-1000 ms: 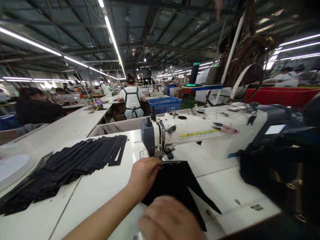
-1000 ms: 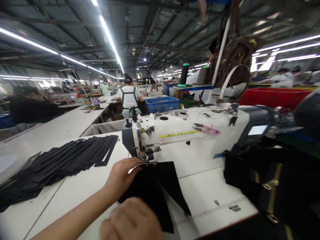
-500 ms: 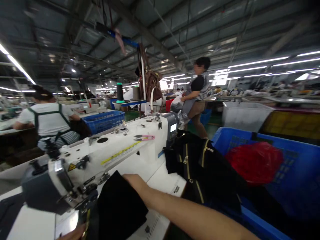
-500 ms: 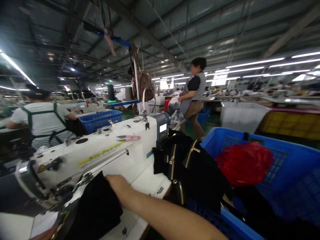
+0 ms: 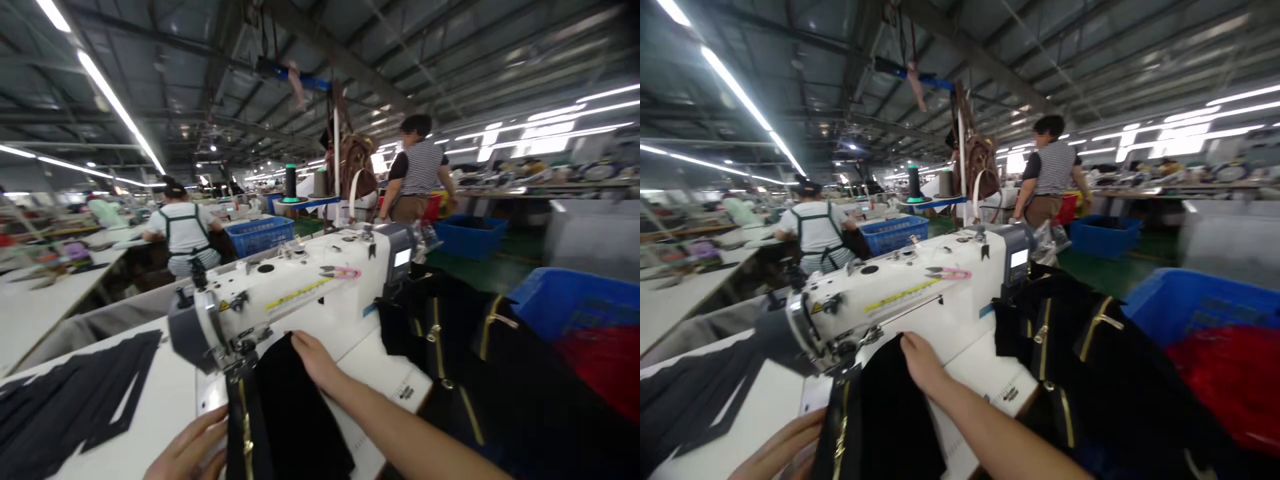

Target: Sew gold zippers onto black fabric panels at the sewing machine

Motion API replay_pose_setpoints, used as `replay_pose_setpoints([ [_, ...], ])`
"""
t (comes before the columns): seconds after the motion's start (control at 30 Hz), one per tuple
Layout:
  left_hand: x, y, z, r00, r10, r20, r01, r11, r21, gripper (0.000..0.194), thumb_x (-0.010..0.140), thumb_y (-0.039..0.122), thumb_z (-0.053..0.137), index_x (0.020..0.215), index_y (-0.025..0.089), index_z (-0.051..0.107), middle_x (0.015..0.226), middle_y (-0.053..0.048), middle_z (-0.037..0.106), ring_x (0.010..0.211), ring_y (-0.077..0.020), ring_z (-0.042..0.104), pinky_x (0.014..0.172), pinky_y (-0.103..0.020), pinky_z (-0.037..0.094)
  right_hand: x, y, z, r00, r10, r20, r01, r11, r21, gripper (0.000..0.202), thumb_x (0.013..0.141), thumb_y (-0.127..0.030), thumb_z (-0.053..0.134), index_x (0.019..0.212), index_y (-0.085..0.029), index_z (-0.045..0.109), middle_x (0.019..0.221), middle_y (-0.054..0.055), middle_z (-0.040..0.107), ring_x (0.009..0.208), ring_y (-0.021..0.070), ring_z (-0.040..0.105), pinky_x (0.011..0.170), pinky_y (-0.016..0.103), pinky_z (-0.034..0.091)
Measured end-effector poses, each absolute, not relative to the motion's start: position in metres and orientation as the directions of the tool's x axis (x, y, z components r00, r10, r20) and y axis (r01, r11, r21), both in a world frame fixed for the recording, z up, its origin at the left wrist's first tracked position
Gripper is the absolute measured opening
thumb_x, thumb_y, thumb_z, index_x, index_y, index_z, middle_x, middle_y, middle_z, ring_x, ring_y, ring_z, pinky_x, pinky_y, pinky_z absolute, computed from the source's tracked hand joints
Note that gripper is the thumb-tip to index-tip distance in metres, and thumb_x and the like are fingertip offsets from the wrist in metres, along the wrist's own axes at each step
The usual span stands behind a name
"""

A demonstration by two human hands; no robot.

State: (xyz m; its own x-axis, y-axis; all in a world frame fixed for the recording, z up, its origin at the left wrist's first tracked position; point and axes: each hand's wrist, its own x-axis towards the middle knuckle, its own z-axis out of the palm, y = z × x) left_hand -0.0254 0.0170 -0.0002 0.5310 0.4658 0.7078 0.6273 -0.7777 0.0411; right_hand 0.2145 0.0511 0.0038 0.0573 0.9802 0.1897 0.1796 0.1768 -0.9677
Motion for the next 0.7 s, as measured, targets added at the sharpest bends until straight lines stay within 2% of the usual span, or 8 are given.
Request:
replay_pose_setpoints([
  [0.03,-0.031,0.011,0.005,0.606,0.431,0.668,0.58,-0.815,0.0,0.019,0.086,0.033,0.048,0.098,0.028,0.062,0.099,-0.002,0.066,0.084,-0.0171,0.064,0.07,-0.022,0.055,0.215,0.05,0.003,0.046,0.982,0.184,0.161,0.174,-0.971,0.042,0.084,-0.036,0.036,0.11,-0.014,0.06,0.113,0.008,0.06,0.111,0.0205,0.05,0.099,0.034,0.032],
  [0.1,-0.032,0.005,0.014,0.666,0.443,0.6,0.572,-0.82,-0.029,0.026,0.087,0.019,0.041,0.104,0.025,0.06,0.102,-0.005,0.066,0.093,-0.0183,0.063,0.08,-0.025,0.053,0.215,0.049,0.003,0.012,0.986,0.165,0.132,0.162,-0.978,0.042,0.08,-0.036,0.039,0.111,-0.016,0.06,0.116,0.007,0.059,0.114,0.0207,0.048,0.101,0.034,0.029],
  [0.2,-0.021,0.007,0.021,0.7,0.443,0.56,0.563,-0.825,-0.051,0.03,0.084,0.01,0.037,0.1,0.019,0.061,0.097,-0.009,0.067,0.093,-0.0205,0.062,0.08,-0.032,0.053,0.217,0.046,0.004,-0.061,0.992,0.111,0.113,0.118,-0.987,0.041,0.074,-0.029,0.041,0.105,-0.015,0.063,0.104,0.007,0.065,0.101,0.0227,0.056,0.09,0.036,0.04],
  [0.3,-0.013,0.01,0.019,0.705,0.455,0.544,0.576,-0.815,-0.065,0.026,0.083,0.008,0.037,0.09,0.016,0.061,0.09,-0.011,0.067,0.084,-0.0221,0.064,0.073,-0.036,0.055,0.221,0.045,0.007,-0.109,0.992,0.058,0.135,0.073,-0.988,0.037,0.07,-0.027,0.043,0.094,-0.012,0.067,0.082,0.006,0.069,0.082,0.0228,0.062,0.074,0.034,0.046],
  [0.43,-0.014,0.009,0.012,0.716,0.491,0.496,0.595,-0.801,-0.066,0.025,0.085,0.009,0.035,0.079,0.014,0.059,0.08,-0.011,0.065,0.078,-0.0227,0.064,0.068,-0.037,0.054,0.223,0.054,0.009,-0.12,0.992,0.042,0.211,0.066,-0.975,0.032,0.07,-0.034,0.049,0.082,-0.012,0.07,0.066,0.004,0.066,0.066,0.0207,0.061,0.061,0.03,0.045],
  [0.6,-0.015,0.011,0.01,0.72,0.493,0.488,0.588,-0.808,-0.052,0.025,0.085,0.009,0.034,0.078,0.013,0.057,0.076,-0.01,0.063,0.076,-0.0225,0.062,0.067,-0.037,0.052,0.224,0.071,0.006,-0.108,0.986,0.125,0.348,0.155,-0.925,0.017,0.063,-0.026,0.055,0.063,-0.014,0.067,0.062,0.002,0.064,0.07,0.0223,0.06,0.065,0.029,0.043],
  [0.7,-0.014,0.009,0.011,0.717,0.515,0.47,0.596,-0.802,-0.032,0.023,0.084,0.008,0.035,0.082,0.013,0.058,0.082,-0.011,0.063,0.08,-0.0221,0.061,0.072,-0.037,0.052,0.227,0.072,0.009,-0.128,0.983,0.134,0.425,0.176,-0.888,0.019,0.066,-0.025,0.052,0.059,-0.014,0.065,0.061,0.003,0.063,0.069,0.0223,0.059,0.064,0.029,0.043],
])
